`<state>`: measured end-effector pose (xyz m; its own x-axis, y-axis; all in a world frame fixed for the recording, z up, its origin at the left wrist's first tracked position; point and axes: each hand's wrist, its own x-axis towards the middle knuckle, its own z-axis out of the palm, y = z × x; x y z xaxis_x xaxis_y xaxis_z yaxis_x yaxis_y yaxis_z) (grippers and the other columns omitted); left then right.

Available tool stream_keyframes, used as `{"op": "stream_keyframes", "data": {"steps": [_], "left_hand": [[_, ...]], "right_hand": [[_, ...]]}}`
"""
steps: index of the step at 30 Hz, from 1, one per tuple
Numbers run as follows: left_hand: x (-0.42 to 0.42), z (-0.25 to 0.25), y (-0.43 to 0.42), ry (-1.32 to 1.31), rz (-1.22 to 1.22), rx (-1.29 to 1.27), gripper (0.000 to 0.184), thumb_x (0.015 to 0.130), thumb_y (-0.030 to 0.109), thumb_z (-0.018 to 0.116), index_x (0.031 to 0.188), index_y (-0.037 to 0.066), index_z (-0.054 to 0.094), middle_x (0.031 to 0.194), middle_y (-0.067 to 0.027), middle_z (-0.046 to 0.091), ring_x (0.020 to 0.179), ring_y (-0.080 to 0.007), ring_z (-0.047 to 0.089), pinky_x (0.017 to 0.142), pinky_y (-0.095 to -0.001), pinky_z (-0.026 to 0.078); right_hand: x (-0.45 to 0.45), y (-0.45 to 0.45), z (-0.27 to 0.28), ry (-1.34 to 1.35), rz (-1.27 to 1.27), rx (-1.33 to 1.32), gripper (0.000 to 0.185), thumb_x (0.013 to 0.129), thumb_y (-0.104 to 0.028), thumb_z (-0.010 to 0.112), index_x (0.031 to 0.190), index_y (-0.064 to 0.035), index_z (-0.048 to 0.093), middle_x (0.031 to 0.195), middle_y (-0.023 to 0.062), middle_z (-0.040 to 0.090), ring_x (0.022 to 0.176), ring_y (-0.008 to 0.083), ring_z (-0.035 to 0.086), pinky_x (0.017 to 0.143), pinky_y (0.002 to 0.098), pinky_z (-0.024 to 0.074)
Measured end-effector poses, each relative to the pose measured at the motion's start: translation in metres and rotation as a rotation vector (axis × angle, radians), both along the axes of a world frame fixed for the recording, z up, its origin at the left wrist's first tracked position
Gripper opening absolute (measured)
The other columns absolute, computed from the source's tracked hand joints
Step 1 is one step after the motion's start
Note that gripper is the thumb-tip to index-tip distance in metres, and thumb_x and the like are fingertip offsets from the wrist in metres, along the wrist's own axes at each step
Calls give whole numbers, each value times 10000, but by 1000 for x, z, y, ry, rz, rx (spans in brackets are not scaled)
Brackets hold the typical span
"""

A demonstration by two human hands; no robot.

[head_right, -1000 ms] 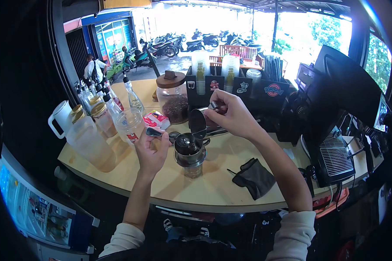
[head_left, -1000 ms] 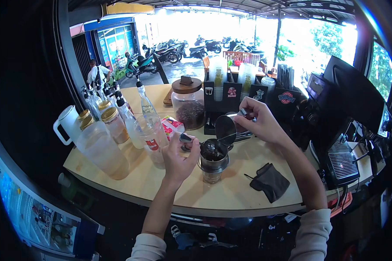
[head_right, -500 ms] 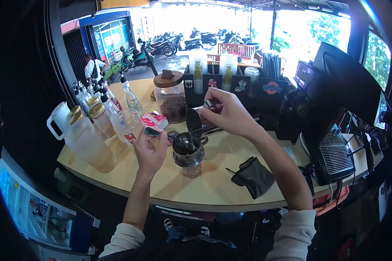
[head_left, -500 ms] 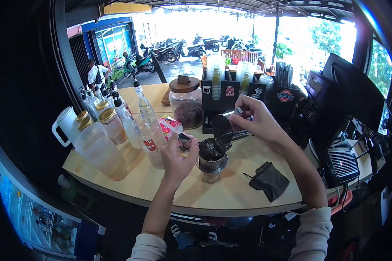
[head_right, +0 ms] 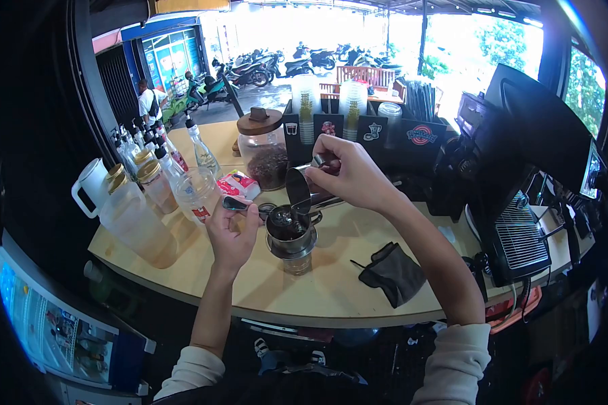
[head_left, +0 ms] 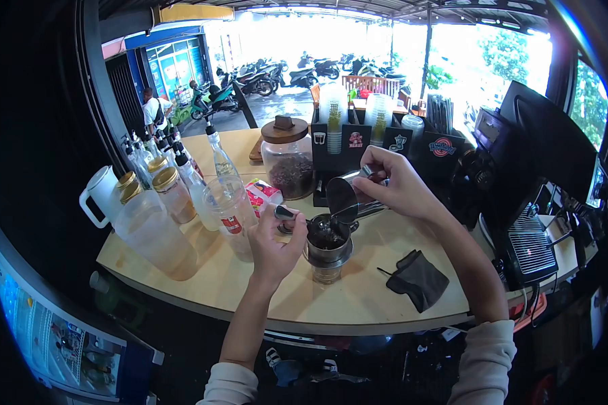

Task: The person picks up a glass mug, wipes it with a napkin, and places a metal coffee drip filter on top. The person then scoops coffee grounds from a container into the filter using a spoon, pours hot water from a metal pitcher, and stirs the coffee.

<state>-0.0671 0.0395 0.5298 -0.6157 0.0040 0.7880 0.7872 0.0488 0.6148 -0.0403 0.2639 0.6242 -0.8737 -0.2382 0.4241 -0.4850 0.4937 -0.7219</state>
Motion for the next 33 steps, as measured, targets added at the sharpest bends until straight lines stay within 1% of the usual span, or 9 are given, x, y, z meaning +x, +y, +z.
{"op": "stream_keyframes", "data": {"steps": [8, 14, 16, 23, 28, 33], "left_hand": [[3, 4, -2, -10, 23, -29, 95, 819, 38, 645, 831, -2, 560, 613, -50, 627, 562, -105, 626, 550, -245, 484], [0, 2, -2, 20, 35, -33, 97, 815, 35, 648, 832, -4, 560, 632, -55, 631, 573, -107, 629, 554, -246, 485], [-1, 1, -2, 22, 42, -39, 100, 811, 34, 651, 832, -3, 561, 646, -59, 633, 574, -112, 631, 557, -246, 486], [2, 6, -2, 12, 46, -43, 99, 808, 32, 653, 823, -2, 562, 657, -60, 627, 578, -118, 632, 561, -252, 486], [2, 8, -4, 76, 82, -86, 103, 803, 31, 655, 815, -4, 560, 683, -68, 627, 594, -121, 635, 566, -254, 485], [1, 8, -6, 68, 92, -109, 109, 797, 32, 658, 816, -6, 558, 695, -72, 634, 608, -131, 642, 574, -265, 490]], "right_hand": [[1, 0, 1, -4, 5, 0, 187, 883, -73, 615, 855, -23, 437, 744, -6, 547, 706, 34, 602, 599, 180, 506], [-1, -1, -1, 40, -10, 54, 185, 881, -80, 619, 849, -24, 445, 723, -12, 542, 696, 33, 600, 585, 180, 493], [0, -5, -2, 51, -8, -65, 235, 806, -103, 664, 800, 4, 455, 615, -5, 411, 585, 42, 364, 496, 250, 334], [1, -5, 0, 63, -7, -30, 235, 808, -101, 663, 802, 6, 454, 617, -2, 416, 585, 43, 366, 502, 249, 339], [2, -5, 1, 63, -5, -49, 240, 808, -101, 664, 799, 4, 448, 620, -1, 415, 586, 43, 364, 505, 251, 342], [2, -6, 1, 67, -6, -43, 243, 805, -108, 665, 793, 5, 451, 615, 4, 420, 582, 48, 365, 504, 254, 344]]}}
